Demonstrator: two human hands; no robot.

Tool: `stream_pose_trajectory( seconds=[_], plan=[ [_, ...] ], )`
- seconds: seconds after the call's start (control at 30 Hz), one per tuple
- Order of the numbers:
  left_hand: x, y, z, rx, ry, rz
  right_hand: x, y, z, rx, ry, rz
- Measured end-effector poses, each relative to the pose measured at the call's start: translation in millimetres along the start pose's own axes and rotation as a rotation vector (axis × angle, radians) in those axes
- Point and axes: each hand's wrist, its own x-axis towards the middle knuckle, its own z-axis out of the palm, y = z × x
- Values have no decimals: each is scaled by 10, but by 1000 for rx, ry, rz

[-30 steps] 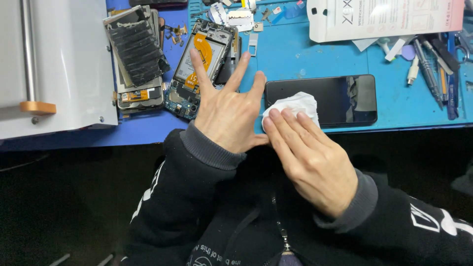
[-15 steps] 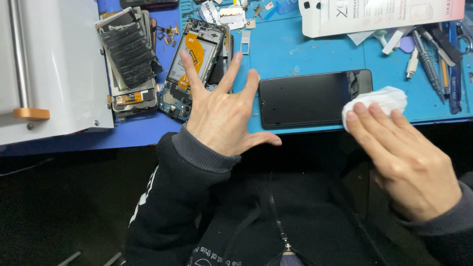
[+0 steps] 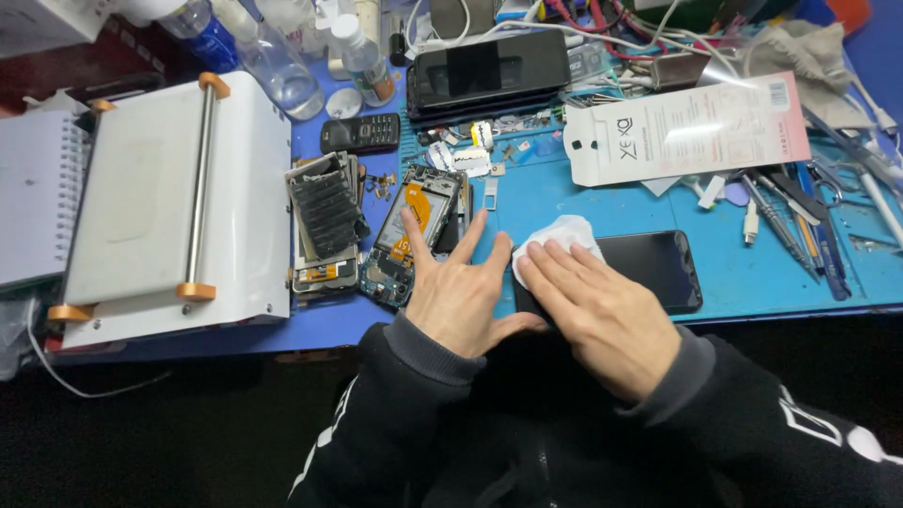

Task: Cleaning a smartphone screen and applying a new screen protector.

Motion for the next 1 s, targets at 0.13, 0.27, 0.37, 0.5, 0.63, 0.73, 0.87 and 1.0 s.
stream_pose_trajectory(
  seconds=[0.13,0.27,0.37,0.5,0.63,0.73,0.87,1.0],
  plan=[
    [8,-7,18,-1,24,7,64,5,63,84,4,-2],
    [28,-3,-7,1,-6,-20,-190,194,-125,-4,-27,85],
    [35,-11,5,25,-42,-34,-426,311,-342,-36,-58,210],
    [28,31,-23,67,-82,-43,-595,316,-525,-120,-26,333],
    [19,156,-107,116,49,15,-648,261,-646,-143,162,368],
    [129,263,-55,141,147,66,-763,228,-675,-75,346,547],
    [309,348,138,97,92,119,-1019,373,-586,175,421,657],
    [450,400,111,5,11,124,-1167,446,-484,529,626,841]
  ],
)
